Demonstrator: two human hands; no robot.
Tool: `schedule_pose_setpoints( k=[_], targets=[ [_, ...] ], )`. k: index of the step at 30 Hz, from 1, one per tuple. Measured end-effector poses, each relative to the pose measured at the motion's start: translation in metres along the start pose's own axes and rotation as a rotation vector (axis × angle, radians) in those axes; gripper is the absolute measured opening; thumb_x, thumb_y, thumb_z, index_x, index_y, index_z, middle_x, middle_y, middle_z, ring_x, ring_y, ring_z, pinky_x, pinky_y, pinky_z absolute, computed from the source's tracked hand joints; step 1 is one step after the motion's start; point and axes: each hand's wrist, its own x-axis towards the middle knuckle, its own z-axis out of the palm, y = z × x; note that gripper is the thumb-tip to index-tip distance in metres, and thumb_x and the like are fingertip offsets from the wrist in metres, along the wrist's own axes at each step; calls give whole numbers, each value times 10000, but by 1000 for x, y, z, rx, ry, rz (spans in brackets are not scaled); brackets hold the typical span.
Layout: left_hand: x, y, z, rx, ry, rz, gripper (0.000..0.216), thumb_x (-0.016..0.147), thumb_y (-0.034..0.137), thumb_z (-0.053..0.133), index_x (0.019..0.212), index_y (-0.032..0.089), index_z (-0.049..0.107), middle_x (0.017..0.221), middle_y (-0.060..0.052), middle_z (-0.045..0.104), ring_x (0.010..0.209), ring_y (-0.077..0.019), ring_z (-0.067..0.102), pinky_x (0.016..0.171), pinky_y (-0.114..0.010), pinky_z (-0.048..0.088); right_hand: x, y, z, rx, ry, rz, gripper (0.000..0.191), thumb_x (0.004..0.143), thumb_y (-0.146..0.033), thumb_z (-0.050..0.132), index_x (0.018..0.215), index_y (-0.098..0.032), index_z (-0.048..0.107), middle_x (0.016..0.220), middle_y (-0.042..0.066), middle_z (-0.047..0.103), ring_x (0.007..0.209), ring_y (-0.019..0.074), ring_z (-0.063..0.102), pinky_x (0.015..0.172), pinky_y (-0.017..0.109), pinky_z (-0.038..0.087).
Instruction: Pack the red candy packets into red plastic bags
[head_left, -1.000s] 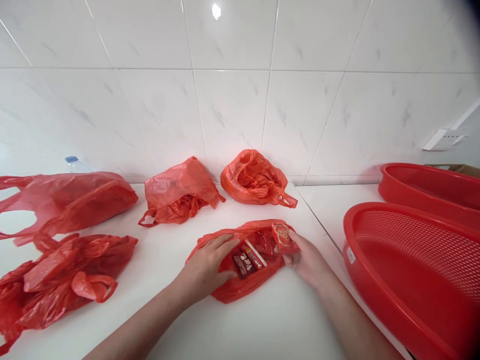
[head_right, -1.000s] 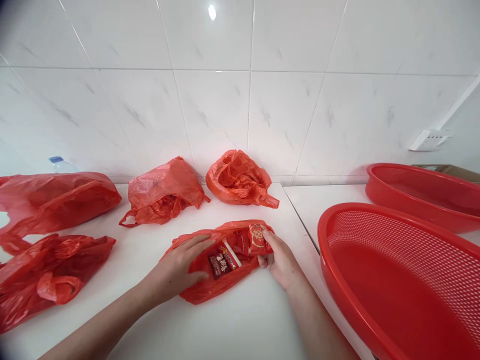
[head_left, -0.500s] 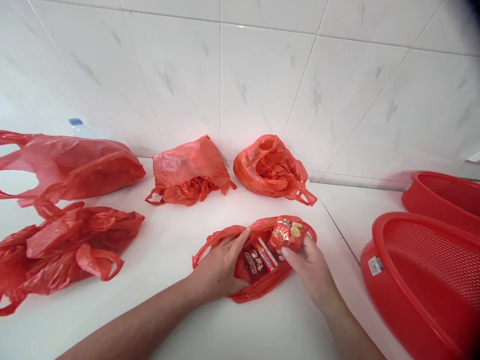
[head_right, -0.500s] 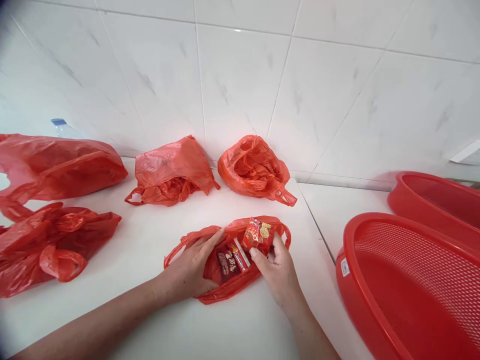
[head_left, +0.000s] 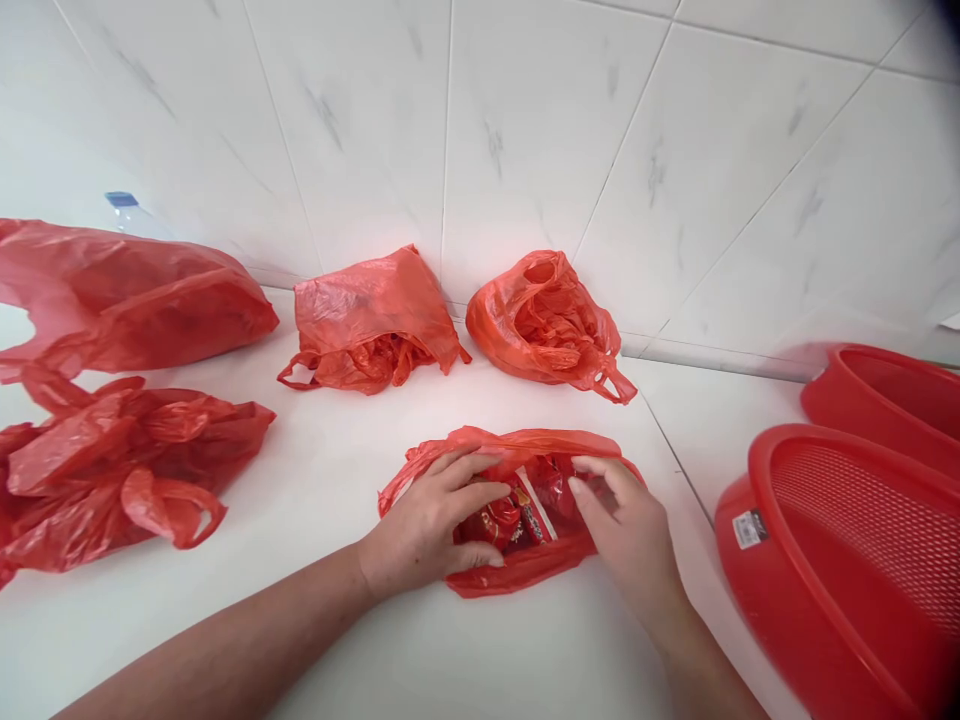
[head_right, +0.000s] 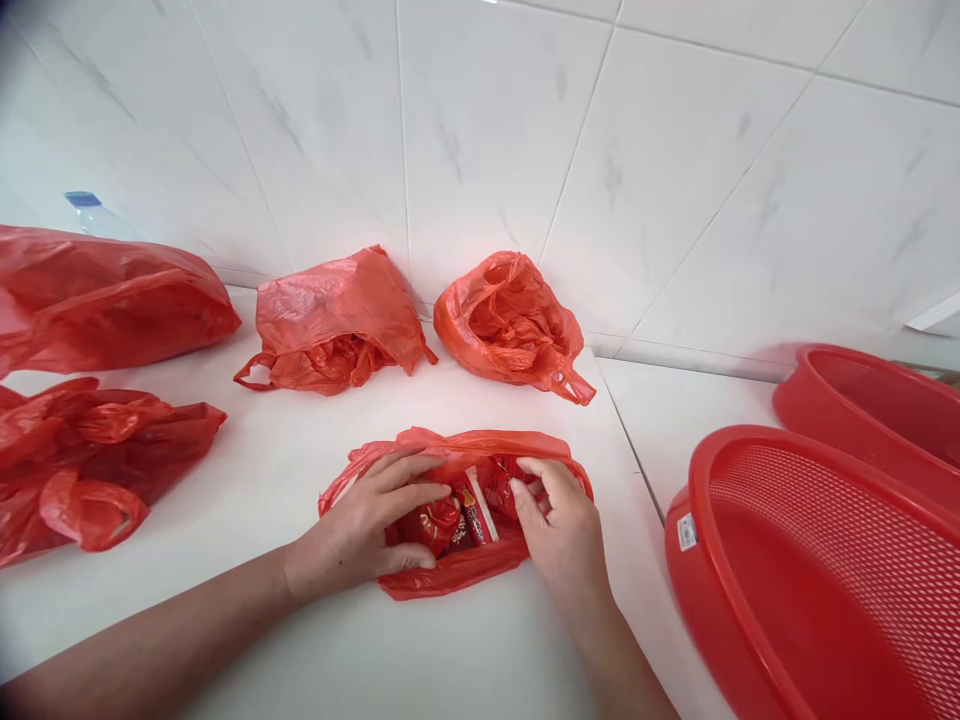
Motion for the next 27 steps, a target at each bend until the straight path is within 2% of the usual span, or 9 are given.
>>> schedule_pose_setpoints(
  k=[3, 7, 9, 12, 15, 19, 23, 27],
  targets=[
    [1, -2, 2, -13, -58, -39, 567, 698, 458, 740, 1204, 259, 579, 1344, -101, 518, 1291, -333, 397, 1034, -504, 386, 5, 9, 1, -146, -7, -88, 292, 829, -342, 540, 1106, -261, 585, 1176, 59, 596, 1095, 252, 531, 949, 447, 427],
    [2, 0, 3, -38, -57, -128, 490, 715, 313, 730, 1176, 249, 576, 1343, -83, 517, 1265, -289, 437, 1017, -444, 432, 6, 14, 9, -266, -92, -127, 654, 723, -296, 637, 1339, -237, 427, 1310, 95, 509, 1216, 293, 450, 1003, 478, 386],
    [2, 1, 4, -18, -29, -155, 467, 731, 222, 685, 1181, 242, 560, 1357, -75, 505, 1263, -262, 444, 1034, -418, 423, 7, 14, 10, -313, -128, -122, 728, 685, -272, 656, 1363, -216, 400, 1324, 106, 498, 1210, 298, 459, 993, 470, 400],
    [0, 1, 6, 25, 7, -166, 488, 746, 151, 612, 1219, 234, 527, 1374, -69, 490, 1287, -245, 419, 1066, -414, 391, 8, 12, 7, -340, -153, -99, 688, 684, -262, 640, 1337, -216, 430, 1287, 98, 542, 1178, 288, 498, 972, 453, 418],
    [-1, 0, 8, 54, 14, -176, 522, 761, 134, 571, 1266, 241, 494, 1399, -65, 461, 1309, -241, 396, 1069, -417, 390, 9, 6, 0, -289, -132, -27, 534, 705, -282, 619, 1228, -250, 515, 1189, 61, 614, 1097, 270, 562, 934, 440, 443],
    [-2, -2, 8, 59, 16, -186, 563, 771, 136, 553, 1312, 257, 457, 1427, -64, 413, 1300, -233, 412, 1048, -396, 419, 8, 3, -10, 94, -137, 157, 367, 757, -373, 619, 1108, -283, 560, 1087, 18, 664, 976, 226, 623, 836, 374, 497],
    [-3, -1, 8, 60, 31, -186, 561, 770, 144, 570, 1308, 259, 461, 1420, -66, 405, 1286, -232, 424, 1040, -383, 427, 8, 5, -13, 588, -54, 223, 255, 800, -416, 611, 996, -253, 628, 1007, 20, 677, 931, 200, 615, 792, 331, 508],
    [-3, 0, 7, 53, 37, -190, 555, 776, 162, 589, 1306, 269, 461, 1419, -72, 398, 1280, -241, 428, 1023, -395, 439, 8, 3, -14, 1068, -126, 308, 257, 835, -432, 576, 937, -219, 676, 972, 41, 682, 921, 211, 602, 746, 357, 539]
  ],
)
